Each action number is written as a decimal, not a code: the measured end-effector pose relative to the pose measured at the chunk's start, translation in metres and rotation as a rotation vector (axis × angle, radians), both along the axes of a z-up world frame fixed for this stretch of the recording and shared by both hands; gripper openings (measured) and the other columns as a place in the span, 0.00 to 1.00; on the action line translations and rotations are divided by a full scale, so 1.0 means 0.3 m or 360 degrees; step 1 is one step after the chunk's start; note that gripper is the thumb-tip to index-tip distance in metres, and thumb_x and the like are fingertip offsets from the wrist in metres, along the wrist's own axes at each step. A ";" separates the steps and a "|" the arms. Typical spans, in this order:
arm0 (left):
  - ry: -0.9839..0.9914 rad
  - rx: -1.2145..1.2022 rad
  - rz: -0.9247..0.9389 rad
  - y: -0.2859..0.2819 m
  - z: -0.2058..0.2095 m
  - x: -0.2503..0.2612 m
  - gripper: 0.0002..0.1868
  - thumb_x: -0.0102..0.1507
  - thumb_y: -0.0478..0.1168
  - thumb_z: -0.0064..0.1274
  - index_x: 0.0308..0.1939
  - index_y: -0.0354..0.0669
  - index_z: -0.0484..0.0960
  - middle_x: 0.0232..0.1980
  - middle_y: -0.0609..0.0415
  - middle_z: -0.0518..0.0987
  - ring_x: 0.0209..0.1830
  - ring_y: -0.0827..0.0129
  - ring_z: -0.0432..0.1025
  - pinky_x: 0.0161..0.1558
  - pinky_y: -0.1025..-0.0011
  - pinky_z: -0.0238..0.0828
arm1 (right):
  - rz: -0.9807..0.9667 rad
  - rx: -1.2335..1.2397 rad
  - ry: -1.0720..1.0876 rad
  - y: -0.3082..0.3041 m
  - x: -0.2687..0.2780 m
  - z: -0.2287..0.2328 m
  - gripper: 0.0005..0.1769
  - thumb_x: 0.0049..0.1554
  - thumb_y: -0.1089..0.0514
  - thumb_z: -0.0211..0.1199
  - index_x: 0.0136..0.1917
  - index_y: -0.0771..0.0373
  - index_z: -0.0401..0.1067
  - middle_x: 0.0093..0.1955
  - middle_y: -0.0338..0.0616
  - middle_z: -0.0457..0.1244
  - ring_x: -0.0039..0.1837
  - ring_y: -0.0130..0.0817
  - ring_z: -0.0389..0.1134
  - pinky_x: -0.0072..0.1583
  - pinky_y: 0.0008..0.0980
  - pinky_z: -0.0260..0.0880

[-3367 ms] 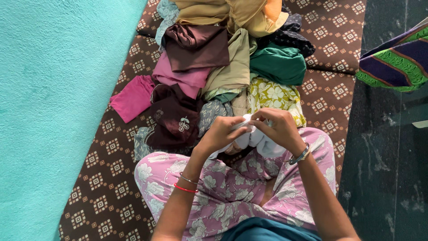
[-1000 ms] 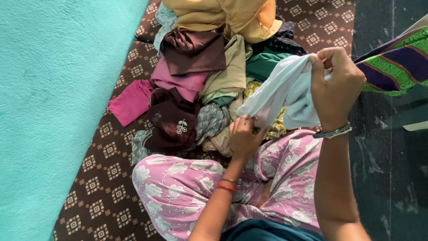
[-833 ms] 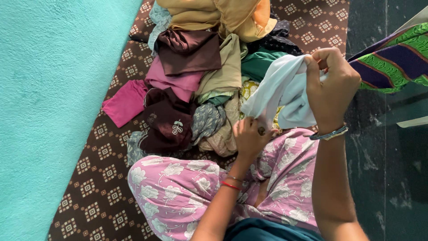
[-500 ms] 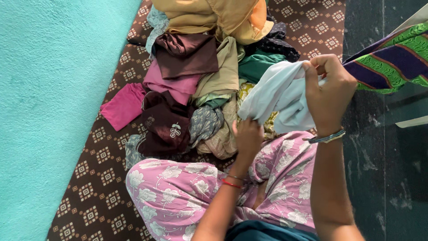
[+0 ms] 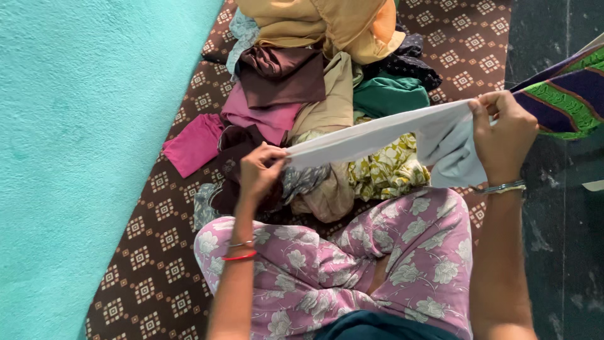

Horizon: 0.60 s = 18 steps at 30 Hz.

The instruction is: The person sits on a patterned mat and folds a pink garment, smoothing and aligning it before placing it aside. Then the person picks up a white garment, unfolds it, lays it flat, and folds it neatly, smoothing the fabric as they go.

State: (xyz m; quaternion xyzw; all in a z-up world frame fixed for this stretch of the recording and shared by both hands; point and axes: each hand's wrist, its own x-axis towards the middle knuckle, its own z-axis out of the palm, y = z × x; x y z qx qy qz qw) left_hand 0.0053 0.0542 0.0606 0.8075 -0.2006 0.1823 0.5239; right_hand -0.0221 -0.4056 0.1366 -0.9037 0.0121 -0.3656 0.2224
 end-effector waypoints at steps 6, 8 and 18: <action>0.0466 0.0007 -0.0028 0.116 0.255 -0.084 0.07 0.61 0.26 0.59 0.42 0.37 0.85 0.39 0.56 0.83 0.38 0.76 0.79 0.36 0.77 0.75 | 0.0173 0.0045 0.0054 -0.002 -0.021 -0.014 0.08 0.66 0.58 0.72 0.48 0.64 0.76 0.40 0.43 0.69 0.42 0.30 0.72 0.48 0.29 0.69; 0.0628 0.0040 0.0016 0.133 0.305 -0.116 0.06 0.62 0.27 0.58 0.42 0.37 0.85 0.37 0.57 0.84 0.35 0.77 0.77 0.33 0.76 0.77 | 0.0255 0.0045 0.0046 0.005 -0.030 0.002 0.09 0.67 0.59 0.72 0.48 0.64 0.76 0.41 0.43 0.69 0.42 0.29 0.72 0.46 0.27 0.69; 0.0455 -0.0605 -0.0101 0.232 0.238 -0.200 0.07 0.69 0.29 0.52 0.45 0.43 0.70 0.37 0.63 0.77 0.35 0.86 0.68 0.38 0.83 0.65 | 0.0352 -0.0061 0.0312 0.041 -0.131 0.096 0.12 0.67 0.52 0.73 0.50 0.64 0.79 0.39 0.43 0.69 0.42 0.29 0.72 0.48 0.28 0.69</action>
